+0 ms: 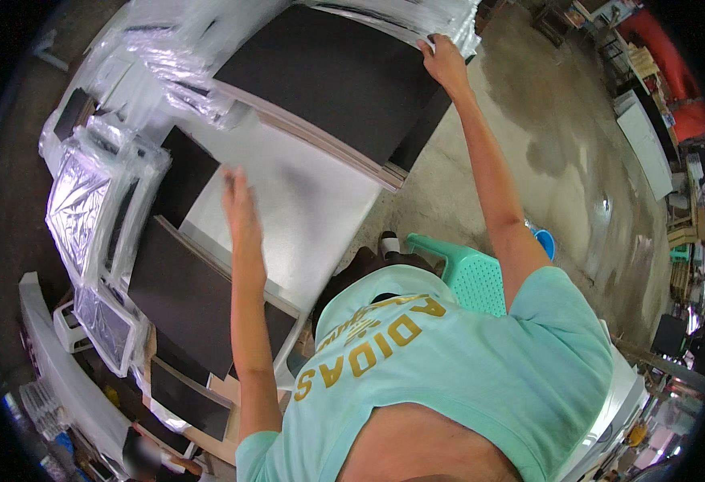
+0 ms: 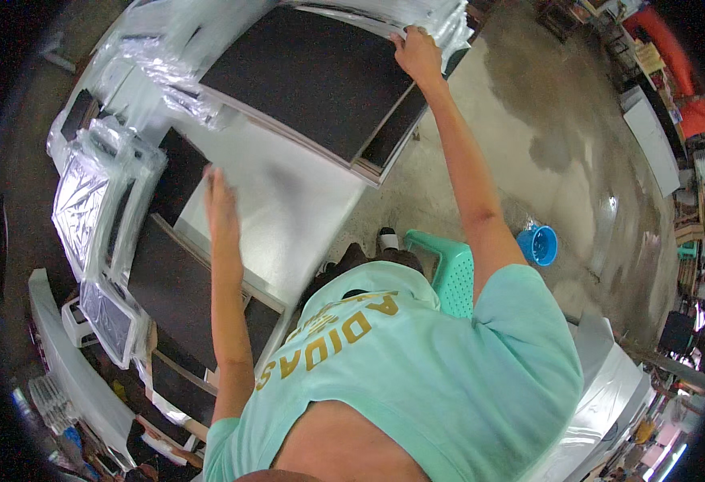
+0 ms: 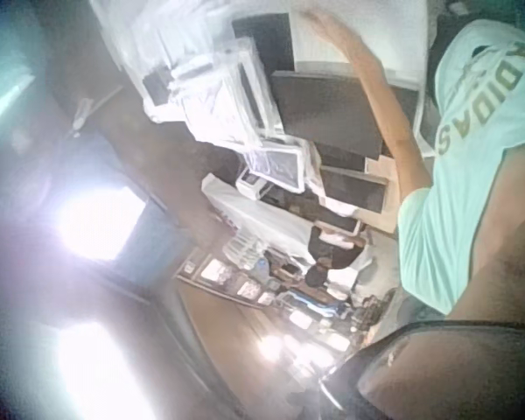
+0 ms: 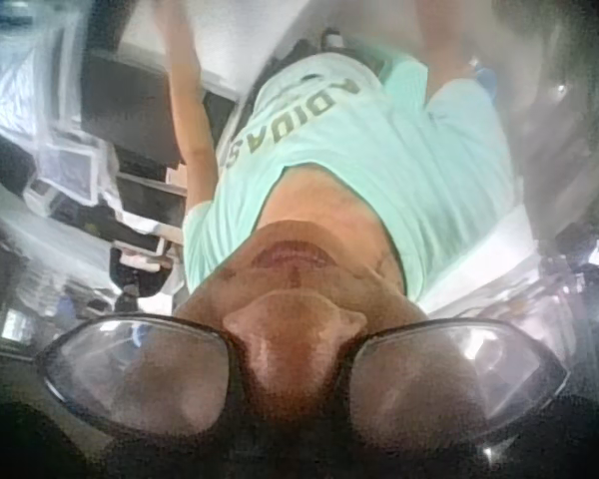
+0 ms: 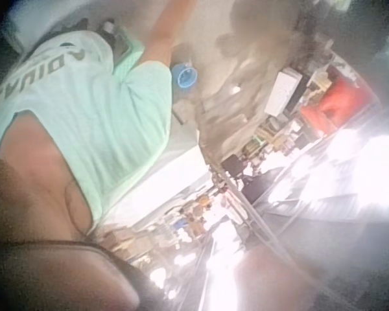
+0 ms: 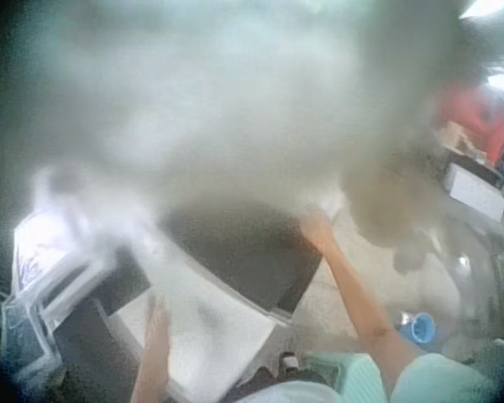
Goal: The person counts and organizes dark sheets of paper by flipping through a stack and moving groups of sheets onto a white surface.
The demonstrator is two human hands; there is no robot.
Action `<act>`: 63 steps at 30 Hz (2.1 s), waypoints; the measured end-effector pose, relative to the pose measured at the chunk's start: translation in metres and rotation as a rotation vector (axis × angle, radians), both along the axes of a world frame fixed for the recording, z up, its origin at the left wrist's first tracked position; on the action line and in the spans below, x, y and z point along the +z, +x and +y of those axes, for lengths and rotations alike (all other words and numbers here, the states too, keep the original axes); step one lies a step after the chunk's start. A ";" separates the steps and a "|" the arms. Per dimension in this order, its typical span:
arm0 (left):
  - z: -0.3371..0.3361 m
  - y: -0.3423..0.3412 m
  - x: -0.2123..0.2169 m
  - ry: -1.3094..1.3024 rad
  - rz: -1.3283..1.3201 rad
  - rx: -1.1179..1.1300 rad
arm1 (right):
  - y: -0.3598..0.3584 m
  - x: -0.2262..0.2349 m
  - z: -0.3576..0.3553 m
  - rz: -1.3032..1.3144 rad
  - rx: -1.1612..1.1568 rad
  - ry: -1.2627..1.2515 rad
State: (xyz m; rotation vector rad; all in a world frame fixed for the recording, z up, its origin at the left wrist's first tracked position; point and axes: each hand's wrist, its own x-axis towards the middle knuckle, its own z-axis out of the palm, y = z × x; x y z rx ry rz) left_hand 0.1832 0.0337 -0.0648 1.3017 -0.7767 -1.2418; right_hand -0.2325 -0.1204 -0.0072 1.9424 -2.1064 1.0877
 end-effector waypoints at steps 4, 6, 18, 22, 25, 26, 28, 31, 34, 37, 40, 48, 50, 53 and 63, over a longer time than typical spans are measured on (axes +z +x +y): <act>-0.055 -0.091 0.020 0.199 0.488 -0.085 | -0.014 -0.018 -0.012 -0.050 0.075 0.372; -0.067 -0.113 0.021 0.118 0.516 -0.086 | -0.006 -0.005 -0.005 -0.026 0.046 0.419; -0.036 -0.076 0.039 0.104 0.387 -0.025 | 0.012 0.018 0.051 -0.314 0.358 0.774; -0.013 -0.072 0.036 0.136 0.394 0.019 | 0.029 0.001 0.033 -0.295 0.439 0.634; -0.010 -0.067 0.020 0.130 0.466 0.057 | 0.053 0.009 0.021 -0.155 0.372 0.721; -0.011 -0.064 0.013 0.121 0.500 0.055 | 0.057 0.012 0.021 -0.254 0.355 0.742; -0.011 -0.065 0.001 0.067 0.548 0.053 | 0.054 0.015 0.020 -0.449 0.322 0.781; -0.009 -0.062 -0.019 0.091 0.608 0.078 | 0.059 0.032 0.024 -0.535 0.467 0.940; -0.007 -0.057 -0.035 0.073 0.732 0.063 | 0.082 0.046 0.050 -0.792 0.542 0.884; 0.001 -0.044 -0.046 0.060 0.762 0.043 | 0.104 0.039 0.065 -1.021 0.601 0.821; 0.013 -0.035 -0.055 -0.123 0.642 0.020 | 0.158 0.053 0.090 -0.586 0.518 0.411; 0.007 -0.010 0.032 -0.371 -0.069 0.247 | 0.247 0.048 0.119 -0.255 0.585 0.468; -0.004 -0.020 0.071 -0.492 -0.181 0.151 | 0.252 0.048 0.124 -0.195 0.645 0.472; -0.023 -0.011 0.070 -0.340 -0.573 0.122 | 0.236 0.044 0.121 -0.169 1.008 0.538; -0.024 0.014 0.053 -0.361 -1.067 0.088 | 0.168 0.015 0.193 -0.565 1.415 0.202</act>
